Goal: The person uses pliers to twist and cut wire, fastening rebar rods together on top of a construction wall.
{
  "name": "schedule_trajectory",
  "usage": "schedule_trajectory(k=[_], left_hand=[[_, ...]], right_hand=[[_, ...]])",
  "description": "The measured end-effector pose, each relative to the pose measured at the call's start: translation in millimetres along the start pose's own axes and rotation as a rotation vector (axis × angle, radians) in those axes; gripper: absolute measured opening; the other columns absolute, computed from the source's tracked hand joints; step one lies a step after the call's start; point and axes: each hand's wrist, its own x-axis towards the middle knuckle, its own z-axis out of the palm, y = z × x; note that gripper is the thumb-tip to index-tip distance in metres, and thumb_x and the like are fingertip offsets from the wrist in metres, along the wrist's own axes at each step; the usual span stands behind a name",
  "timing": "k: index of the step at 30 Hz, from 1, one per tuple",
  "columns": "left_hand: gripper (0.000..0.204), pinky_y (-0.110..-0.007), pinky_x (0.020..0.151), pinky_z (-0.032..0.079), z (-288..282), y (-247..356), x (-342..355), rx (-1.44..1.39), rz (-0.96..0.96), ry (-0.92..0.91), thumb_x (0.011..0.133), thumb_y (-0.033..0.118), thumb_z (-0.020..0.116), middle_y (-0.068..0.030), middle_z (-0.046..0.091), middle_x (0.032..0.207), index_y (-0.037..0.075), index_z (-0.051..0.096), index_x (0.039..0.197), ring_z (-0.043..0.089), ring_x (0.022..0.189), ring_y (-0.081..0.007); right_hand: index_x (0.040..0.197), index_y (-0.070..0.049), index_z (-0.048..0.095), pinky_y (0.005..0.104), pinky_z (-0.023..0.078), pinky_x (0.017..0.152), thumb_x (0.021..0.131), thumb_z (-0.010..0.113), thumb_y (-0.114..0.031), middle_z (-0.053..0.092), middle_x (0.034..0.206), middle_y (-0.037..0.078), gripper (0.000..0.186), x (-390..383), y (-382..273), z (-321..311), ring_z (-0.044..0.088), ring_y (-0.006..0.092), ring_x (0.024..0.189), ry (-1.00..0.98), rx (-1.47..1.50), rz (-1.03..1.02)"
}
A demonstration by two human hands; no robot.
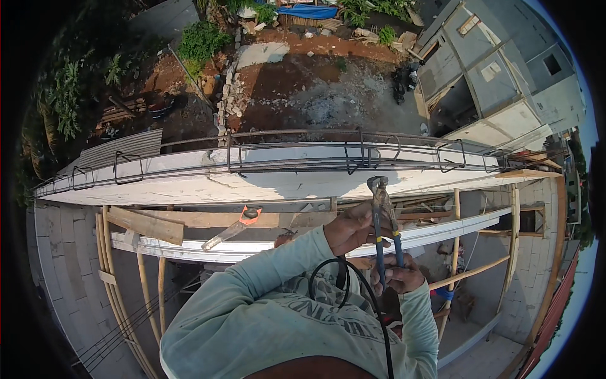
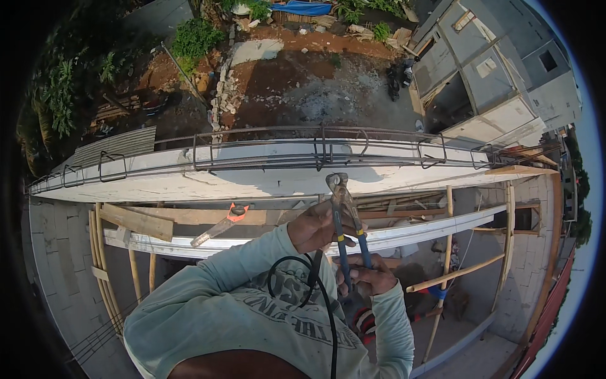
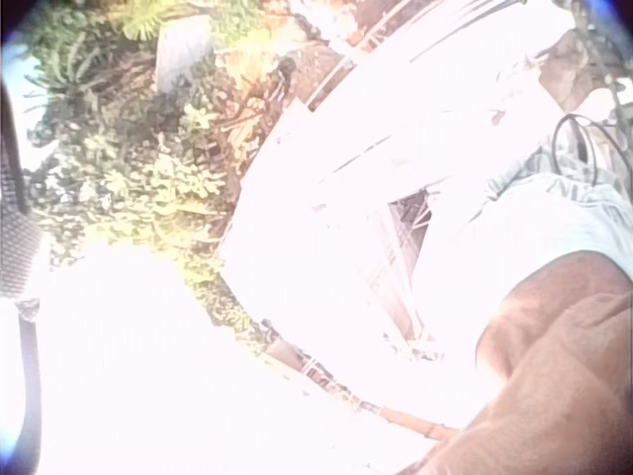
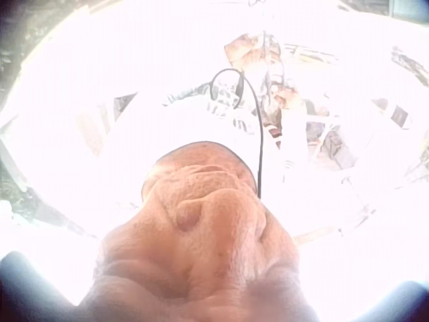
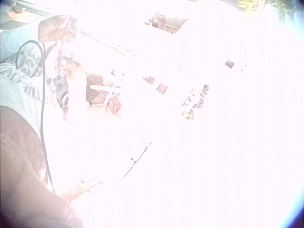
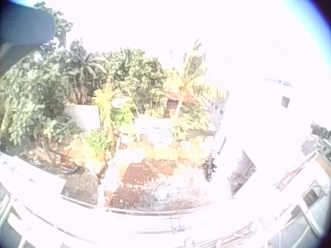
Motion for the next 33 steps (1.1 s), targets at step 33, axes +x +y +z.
schedule_trajectory(k=[33], left_hand=[[0.02,-0.04,0.084,0.053,19,-15,13,0.169,-0.023,0.361,0.089,0.02,0.066,-0.0134,0.067,0.097,0.006,0.056,0.1,0.066,0.089,-0.023]], right_hand=[[0.121,0.006,0.049,0.0317,0.051,0.066,0.092,0.054,-0.003,0.067,0.092,0.013,0.031,14,27,0,0.064,0.0177,0.071,0.334,-0.704,-0.214]])
